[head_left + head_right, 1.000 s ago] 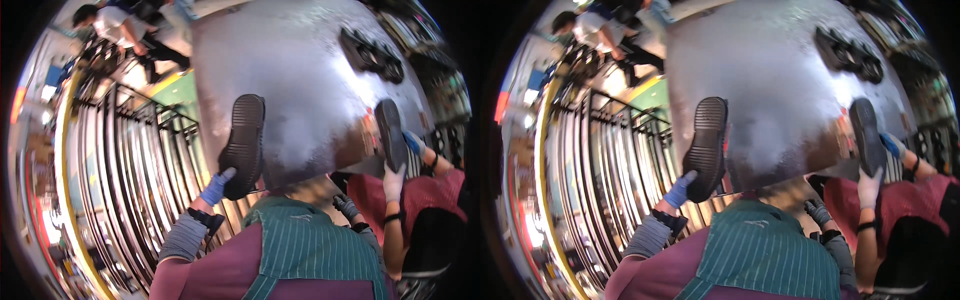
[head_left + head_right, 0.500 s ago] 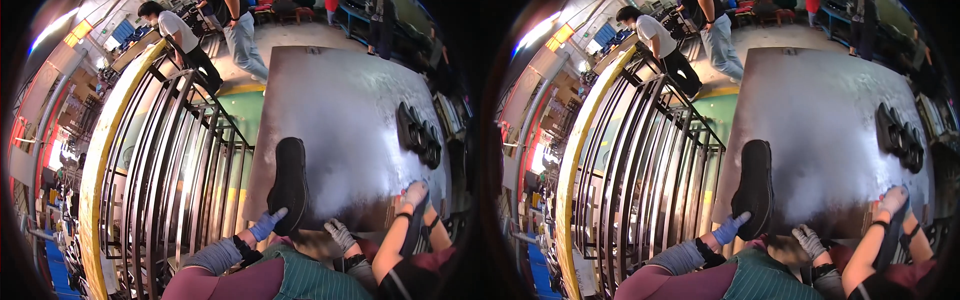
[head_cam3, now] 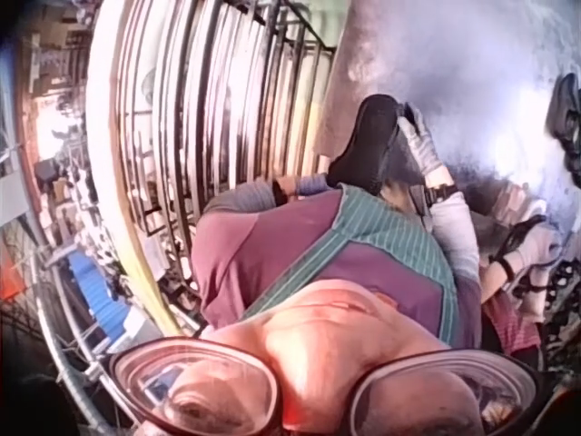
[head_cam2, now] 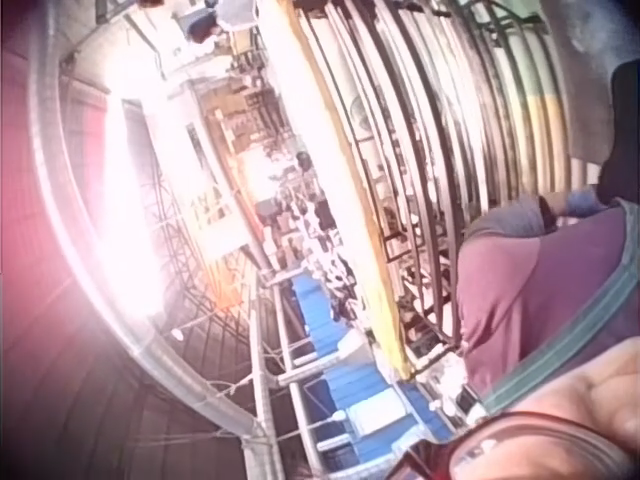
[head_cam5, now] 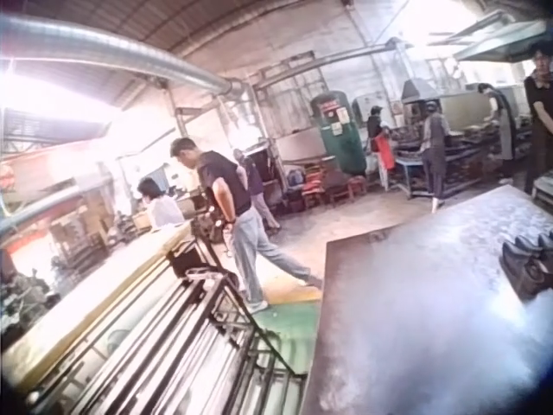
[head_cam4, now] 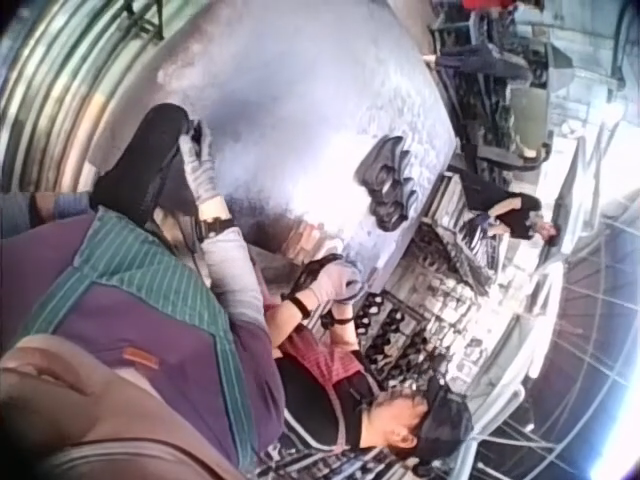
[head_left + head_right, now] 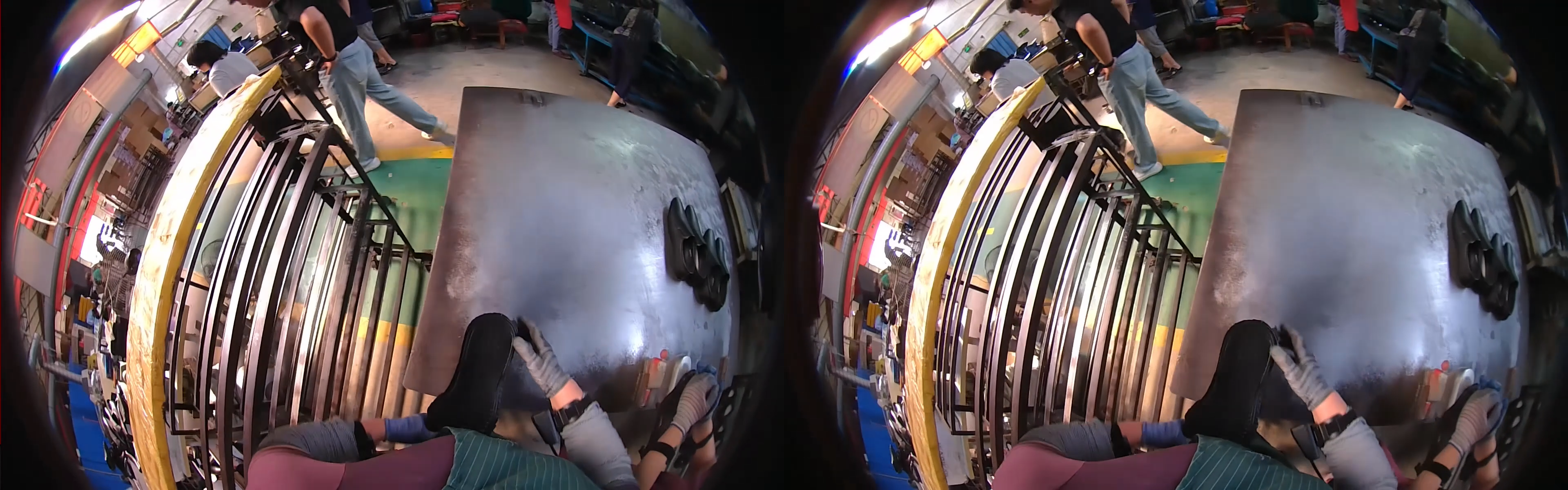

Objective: The recorder is processing manufactured shoes by inspecting them on a metal table and transferring them to storage racks in a factory finishing area.

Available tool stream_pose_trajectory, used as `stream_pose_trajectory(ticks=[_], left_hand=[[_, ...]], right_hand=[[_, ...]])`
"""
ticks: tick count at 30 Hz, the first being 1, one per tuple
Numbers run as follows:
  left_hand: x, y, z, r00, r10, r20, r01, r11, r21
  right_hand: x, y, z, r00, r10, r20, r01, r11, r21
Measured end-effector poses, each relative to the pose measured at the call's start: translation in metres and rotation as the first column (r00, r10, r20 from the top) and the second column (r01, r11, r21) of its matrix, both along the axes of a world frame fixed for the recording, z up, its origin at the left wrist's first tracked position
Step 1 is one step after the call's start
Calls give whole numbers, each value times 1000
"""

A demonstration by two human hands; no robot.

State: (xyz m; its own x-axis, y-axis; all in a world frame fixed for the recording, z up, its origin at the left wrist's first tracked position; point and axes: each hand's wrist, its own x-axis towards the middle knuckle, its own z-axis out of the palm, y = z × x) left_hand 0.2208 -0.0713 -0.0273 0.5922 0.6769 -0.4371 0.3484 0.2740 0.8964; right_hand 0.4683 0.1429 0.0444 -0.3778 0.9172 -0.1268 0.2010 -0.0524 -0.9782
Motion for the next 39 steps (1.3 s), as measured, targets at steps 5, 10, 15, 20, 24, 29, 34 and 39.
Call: stream_pose_trajectory(ticks=[5, 10, 15, 20, 24, 29, 34, 39], left_hand=[[0, 151, 71, 748, 484, 455, -371, 872, -318], [39, 202, 53, 737, 528, 422, -584, 812, 2], [51, 202, 78, 730, 530, 431, -601, 798, 37], [65, 170, 113, 767, 457, 451, -563, 817, 129], [80, 94, 114, 810, 364, 459, -487, 854, 182], [100, 17, 138, 953, 238, 187, -280, 453, 847], [122, -67, 99, 984, 122, 128, -172, 498, 850], [118, -75, 79, 621, 760, 192, -581, 282, 763]], right_hand=[[-38, 30, 4, 973, 176, -150, -193, 976, -103], [-42, 15, -24, 901, 11, -435, -146, 949, -278], [-49, 7, -11, 891, -34, -453, -37, 989, -145], [-43, -38, 28, 913, -22, -406, 49, 997, 55], [-24, -119, 21, 912, -56, -406, 69, 997, 18], [0, -188, 13, 679, -382, -627, -46, 830, -556], [53, -250, 29, 899, 117, -423, -232, 945, -230], [120, -240, 55, 990, 93, -109, -103, 991, -90]])
